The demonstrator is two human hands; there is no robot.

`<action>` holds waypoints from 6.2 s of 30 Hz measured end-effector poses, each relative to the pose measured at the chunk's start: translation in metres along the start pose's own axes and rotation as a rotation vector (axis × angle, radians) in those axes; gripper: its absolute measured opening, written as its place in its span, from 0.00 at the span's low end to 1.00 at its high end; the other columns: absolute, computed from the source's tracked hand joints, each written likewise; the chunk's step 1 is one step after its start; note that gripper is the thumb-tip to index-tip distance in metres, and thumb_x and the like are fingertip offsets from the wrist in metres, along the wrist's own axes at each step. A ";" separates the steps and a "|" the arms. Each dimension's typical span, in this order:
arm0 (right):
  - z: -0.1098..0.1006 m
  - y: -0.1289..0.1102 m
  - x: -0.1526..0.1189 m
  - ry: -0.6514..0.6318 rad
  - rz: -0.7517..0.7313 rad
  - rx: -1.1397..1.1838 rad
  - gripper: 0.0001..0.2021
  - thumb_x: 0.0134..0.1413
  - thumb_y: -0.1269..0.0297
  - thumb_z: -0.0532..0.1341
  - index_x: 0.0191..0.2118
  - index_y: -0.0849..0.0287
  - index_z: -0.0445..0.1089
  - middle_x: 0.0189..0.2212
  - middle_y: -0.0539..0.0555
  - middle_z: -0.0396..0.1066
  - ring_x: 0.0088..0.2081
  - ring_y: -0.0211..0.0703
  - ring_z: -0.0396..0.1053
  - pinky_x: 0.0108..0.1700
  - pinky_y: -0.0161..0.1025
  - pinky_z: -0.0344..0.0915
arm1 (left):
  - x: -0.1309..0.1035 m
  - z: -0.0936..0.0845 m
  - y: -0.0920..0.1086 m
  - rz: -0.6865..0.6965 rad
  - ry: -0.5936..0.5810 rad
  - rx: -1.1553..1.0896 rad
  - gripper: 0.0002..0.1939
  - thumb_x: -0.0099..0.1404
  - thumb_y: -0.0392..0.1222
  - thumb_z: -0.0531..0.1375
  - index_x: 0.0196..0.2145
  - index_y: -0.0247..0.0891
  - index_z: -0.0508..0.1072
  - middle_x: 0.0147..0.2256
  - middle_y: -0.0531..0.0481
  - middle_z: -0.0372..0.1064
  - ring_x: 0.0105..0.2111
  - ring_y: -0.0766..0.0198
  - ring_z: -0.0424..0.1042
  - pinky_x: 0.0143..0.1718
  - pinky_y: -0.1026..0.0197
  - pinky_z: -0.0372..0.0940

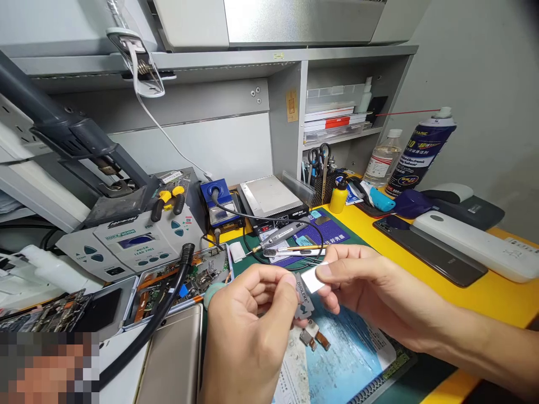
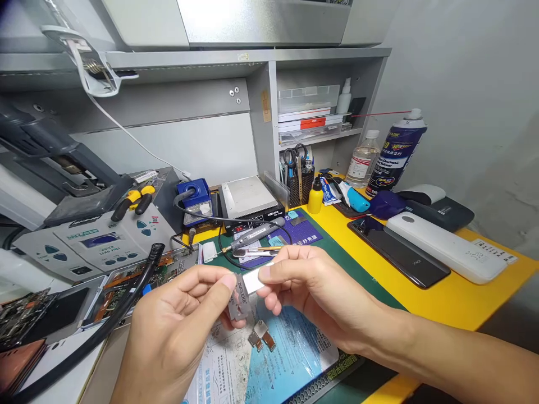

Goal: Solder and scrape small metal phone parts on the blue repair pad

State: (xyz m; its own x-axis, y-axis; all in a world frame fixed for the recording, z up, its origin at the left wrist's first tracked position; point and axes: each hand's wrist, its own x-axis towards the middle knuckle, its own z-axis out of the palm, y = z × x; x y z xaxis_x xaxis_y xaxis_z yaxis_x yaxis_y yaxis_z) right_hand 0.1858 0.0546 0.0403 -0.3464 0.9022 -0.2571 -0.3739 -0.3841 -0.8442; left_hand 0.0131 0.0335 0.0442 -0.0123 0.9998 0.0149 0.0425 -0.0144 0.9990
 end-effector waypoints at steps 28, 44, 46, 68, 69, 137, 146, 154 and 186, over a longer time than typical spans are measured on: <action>-0.002 0.004 -0.001 0.013 0.028 -0.107 0.11 0.48 0.70 0.69 0.24 0.60 0.66 0.21 0.51 0.74 0.22 0.35 0.67 0.28 0.32 0.62 | 0.005 -0.004 -0.004 -0.073 -0.019 -0.032 0.12 0.61 0.48 0.65 0.29 0.35 0.76 0.22 0.50 0.75 0.20 0.67 0.73 0.21 0.70 0.68; -0.001 0.000 -0.001 0.028 -0.011 -0.087 0.09 0.48 0.71 0.69 0.25 0.61 0.68 0.21 0.51 0.75 0.22 0.34 0.67 0.27 0.32 0.64 | 0.001 0.001 0.000 -0.019 -0.035 -0.018 0.12 0.58 0.47 0.65 0.27 0.34 0.76 0.21 0.49 0.73 0.19 0.64 0.72 0.20 0.66 0.70; -0.001 0.000 -0.002 0.026 -0.014 -0.088 0.09 0.48 0.71 0.70 0.25 0.61 0.69 0.22 0.52 0.75 0.22 0.34 0.67 0.28 0.32 0.64 | -0.001 0.003 0.001 -0.015 -0.004 -0.018 0.11 0.57 0.46 0.65 0.26 0.35 0.76 0.20 0.50 0.72 0.18 0.64 0.71 0.20 0.66 0.69; -0.003 0.000 -0.002 0.012 -0.116 -0.111 0.11 0.48 0.71 0.71 0.25 0.61 0.68 0.21 0.48 0.72 0.25 0.36 0.69 0.29 0.33 0.60 | -0.001 0.004 0.001 -0.037 0.034 -0.017 0.10 0.58 0.45 0.65 0.26 0.35 0.76 0.19 0.51 0.71 0.18 0.64 0.71 0.20 0.66 0.68; -0.003 0.000 -0.002 0.014 -0.128 -0.128 0.10 0.48 0.70 0.71 0.25 0.61 0.68 0.21 0.48 0.72 0.26 0.36 0.69 0.30 0.34 0.60 | 0.000 0.001 0.001 -0.054 0.009 -0.022 0.11 0.59 0.46 0.65 0.26 0.35 0.76 0.19 0.51 0.72 0.19 0.64 0.72 0.21 0.66 0.68; 0.000 -0.002 -0.003 -0.033 0.004 -0.035 0.09 0.49 0.70 0.70 0.25 0.61 0.68 0.21 0.50 0.73 0.23 0.34 0.68 0.28 0.32 0.64 | 0.006 -0.008 -0.006 -0.084 -0.111 -0.106 0.14 0.63 0.49 0.63 0.30 0.33 0.77 0.20 0.48 0.73 0.20 0.66 0.71 0.23 0.67 0.66; -0.002 0.000 -0.004 -0.039 0.026 -0.100 0.10 0.46 0.71 0.69 0.23 0.60 0.66 0.19 0.49 0.70 0.21 0.35 0.66 0.26 0.33 0.63 | 0.006 -0.008 -0.007 -0.055 -0.072 -0.070 0.15 0.63 0.49 0.63 0.26 0.34 0.76 0.19 0.49 0.73 0.20 0.66 0.72 0.21 0.69 0.67; -0.001 0.000 -0.003 -0.044 0.012 -0.098 0.10 0.48 0.72 0.68 0.24 0.60 0.66 0.20 0.49 0.71 0.21 0.34 0.66 0.27 0.32 0.63 | 0.005 -0.008 -0.005 -0.060 -0.098 -0.085 0.15 0.64 0.49 0.63 0.27 0.34 0.75 0.19 0.50 0.71 0.20 0.66 0.71 0.22 0.68 0.67; 0.000 -0.005 -0.005 0.002 -0.020 -0.062 0.10 0.47 0.71 0.69 0.24 0.60 0.67 0.19 0.48 0.70 0.22 0.35 0.66 0.28 0.33 0.63 | 0.000 -0.001 0.005 -0.051 -0.118 -0.019 0.12 0.60 0.46 0.64 0.25 0.36 0.76 0.17 0.51 0.71 0.18 0.64 0.72 0.22 0.66 0.65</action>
State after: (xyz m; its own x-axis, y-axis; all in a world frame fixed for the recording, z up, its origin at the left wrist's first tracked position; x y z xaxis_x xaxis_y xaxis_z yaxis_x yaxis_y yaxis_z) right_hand 0.1896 0.0524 0.0452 -0.3378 0.9101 -0.2402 -0.3267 -0.3527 -0.8768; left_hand 0.0120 0.0332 0.0493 0.1041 0.9938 -0.0401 0.0255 0.0377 0.9990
